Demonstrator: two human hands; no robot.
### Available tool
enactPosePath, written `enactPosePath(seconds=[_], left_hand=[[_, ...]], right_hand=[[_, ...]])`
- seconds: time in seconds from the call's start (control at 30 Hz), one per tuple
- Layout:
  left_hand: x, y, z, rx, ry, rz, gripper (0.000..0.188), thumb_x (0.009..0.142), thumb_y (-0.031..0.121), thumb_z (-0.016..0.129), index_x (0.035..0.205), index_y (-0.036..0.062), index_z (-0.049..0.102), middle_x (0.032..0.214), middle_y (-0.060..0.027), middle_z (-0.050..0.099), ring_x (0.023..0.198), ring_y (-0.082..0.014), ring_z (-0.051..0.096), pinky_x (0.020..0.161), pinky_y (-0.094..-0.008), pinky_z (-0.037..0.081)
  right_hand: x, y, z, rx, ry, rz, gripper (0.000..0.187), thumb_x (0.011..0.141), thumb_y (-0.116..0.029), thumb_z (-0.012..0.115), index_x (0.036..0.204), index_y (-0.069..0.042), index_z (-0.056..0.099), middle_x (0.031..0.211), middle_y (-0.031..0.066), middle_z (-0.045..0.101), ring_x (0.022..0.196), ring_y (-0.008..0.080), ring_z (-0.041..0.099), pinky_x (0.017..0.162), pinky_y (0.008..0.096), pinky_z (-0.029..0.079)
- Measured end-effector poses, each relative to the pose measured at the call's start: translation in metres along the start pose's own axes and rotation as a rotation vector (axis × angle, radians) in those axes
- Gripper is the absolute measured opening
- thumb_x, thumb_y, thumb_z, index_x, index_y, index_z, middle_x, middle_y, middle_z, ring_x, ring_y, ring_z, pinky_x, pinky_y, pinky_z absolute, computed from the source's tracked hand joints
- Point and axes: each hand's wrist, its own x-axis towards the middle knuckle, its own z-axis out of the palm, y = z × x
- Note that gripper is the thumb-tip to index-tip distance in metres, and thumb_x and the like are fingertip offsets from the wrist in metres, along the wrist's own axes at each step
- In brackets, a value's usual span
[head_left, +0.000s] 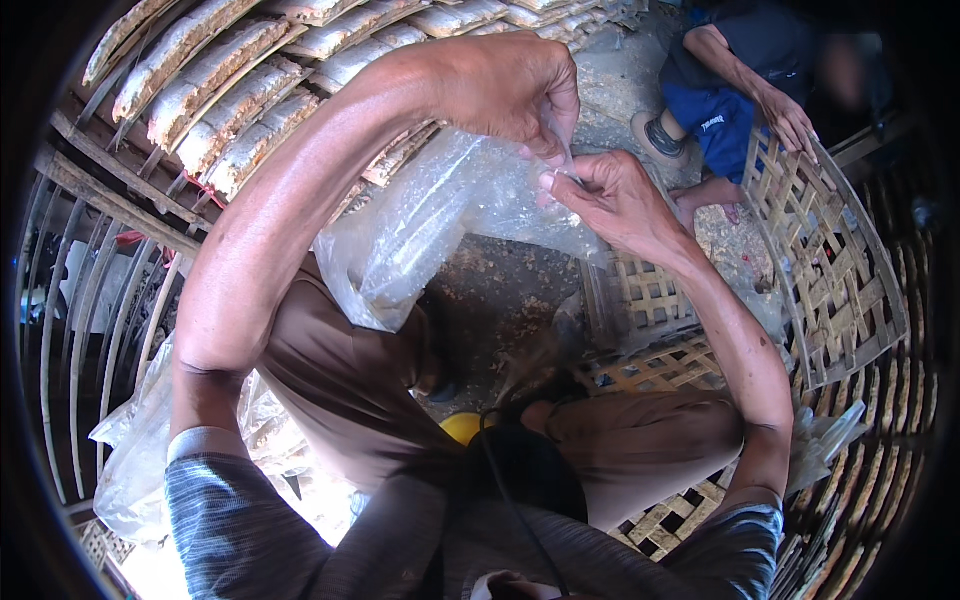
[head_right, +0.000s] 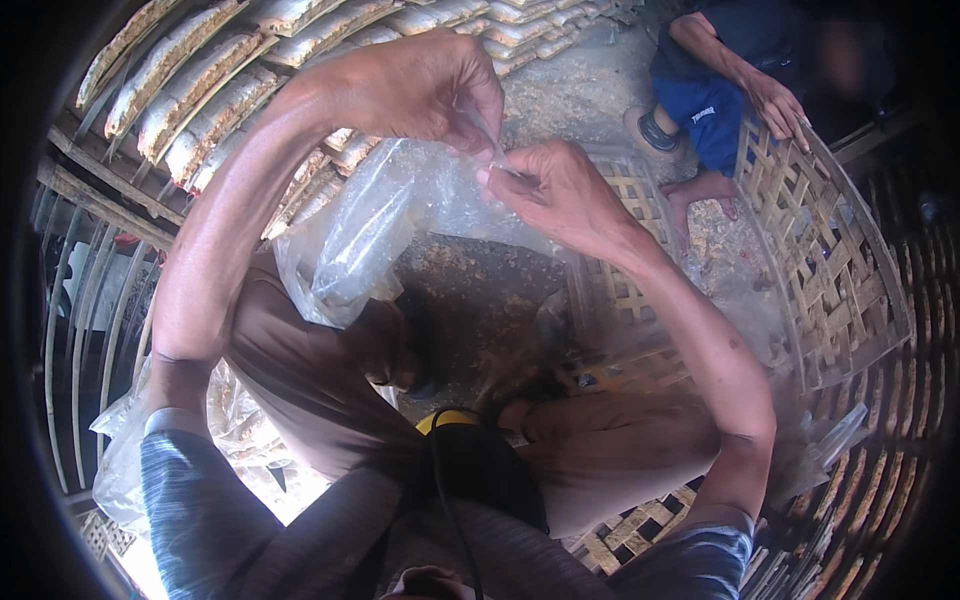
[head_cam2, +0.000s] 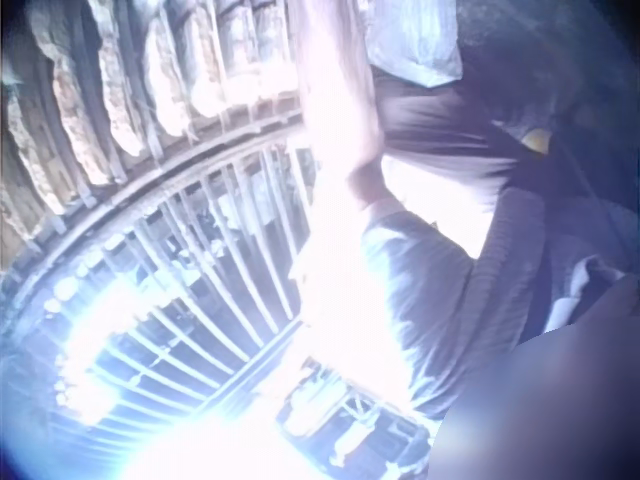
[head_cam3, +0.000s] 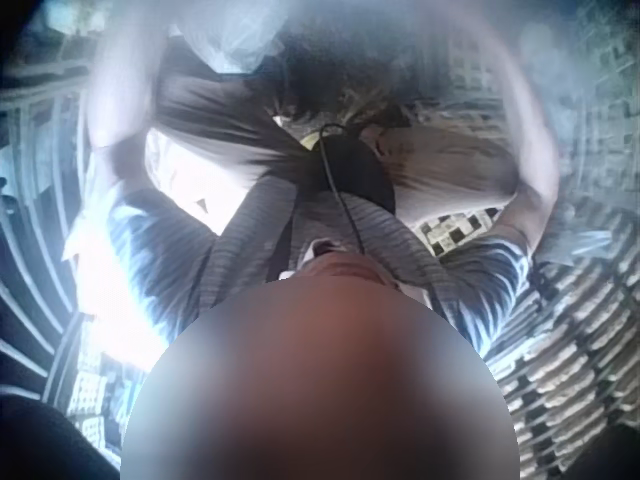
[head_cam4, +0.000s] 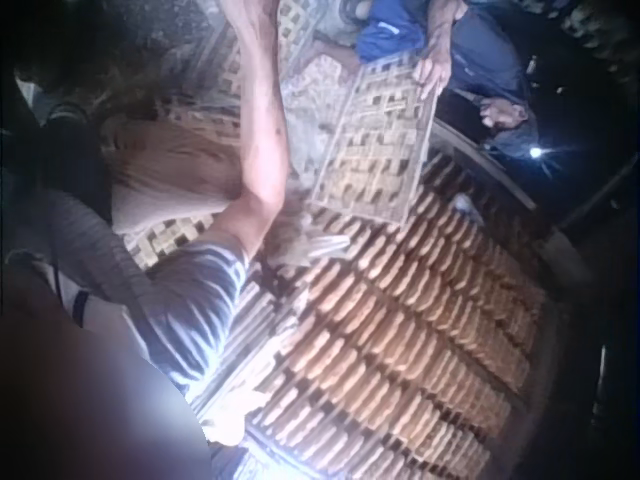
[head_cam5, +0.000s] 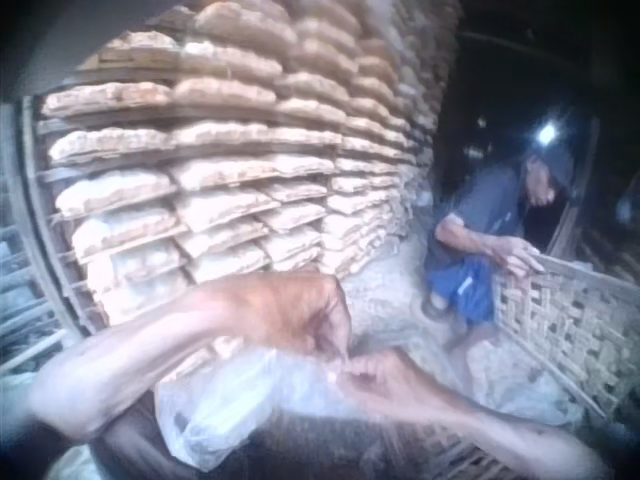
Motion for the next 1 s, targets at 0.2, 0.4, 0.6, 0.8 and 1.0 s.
enactPosePath(seconds=[0.2,0.4,0.6,0.8,1.0], left_hand=[[-0.016,0.004,0.003,0.007,0.071,0.029,0.016,0.084,0.010,0.089,0.098,0.0041,0.084,0.089,-0.0081,0.081,0.083,-0.0179,0.077,0.081,-0.0344,0.061],[-0.016,0.000,0.008,-0.023,0.069,0.066,0.016,0.085,0.012,0.088,0.100,0.0073,0.085,0.090,-0.0078,0.082,0.084,-0.0168,0.078,0.081,-0.0342,0.062],[-0.034,-0.010,-0.014,-0.178,0.036,-0.014,0.015,0.090,0.003,0.082,0.104,0.0086,0.083,0.102,-0.0112,0.082,0.090,-0.0181,0.078,0.080,-0.0334,0.066],[-0.033,0.003,-0.010,-0.218,0.084,-0.037,0.016,0.085,0.005,0.087,0.100,0.0101,0.084,0.102,-0.0096,0.082,0.092,-0.0177,0.078,0.085,-0.0367,0.066],[-0.030,-0.021,-0.029,-0.196,0.197,-0.066,0.016,0.083,0.006,0.088,0.097,0.0106,0.085,0.099,-0.0105,0.082,0.091,-0.0176,0.078,0.087,-0.0366,0.066]], right_hand=[[-0.033,0.023,-0.010,-0.020,-0.424,0.171,0.039,0.096,-0.029,0.079,0.127,-0.006,0.077,0.087,0.0033,0.074,0.071,0.0091,0.059,0.068,0.0311,0.052],[-0.017,-0.004,-0.004,0.159,-0.114,0.073,0.035,0.100,-0.029,0.077,0.124,-0.003,0.078,0.089,0.0031,0.076,0.084,0.0074,0.065,0.078,0.0288,0.054],[-0.023,0.043,-0.007,-0.189,-0.355,0.122,0.026,0.100,-0.022,0.072,0.112,0.000,0.080,0.080,0.0107,0.073,0.082,0.0071,0.065,0.075,0.0315,0.052],[-0.020,0.027,0.005,0.160,-0.025,0.091,0.033,0.101,-0.030,0.075,0.111,0.001,0.081,0.082,0.0074,0.074,0.078,0.0081,0.062,0.070,0.0323,0.051],[-0.017,0.094,-0.023,-0.109,-0.245,0.193,0.034,0.101,-0.031,0.076,0.108,0.002,0.080,0.071,0.0026,0.063,0.065,0.0110,0.048,0.061,0.0365,0.043]])
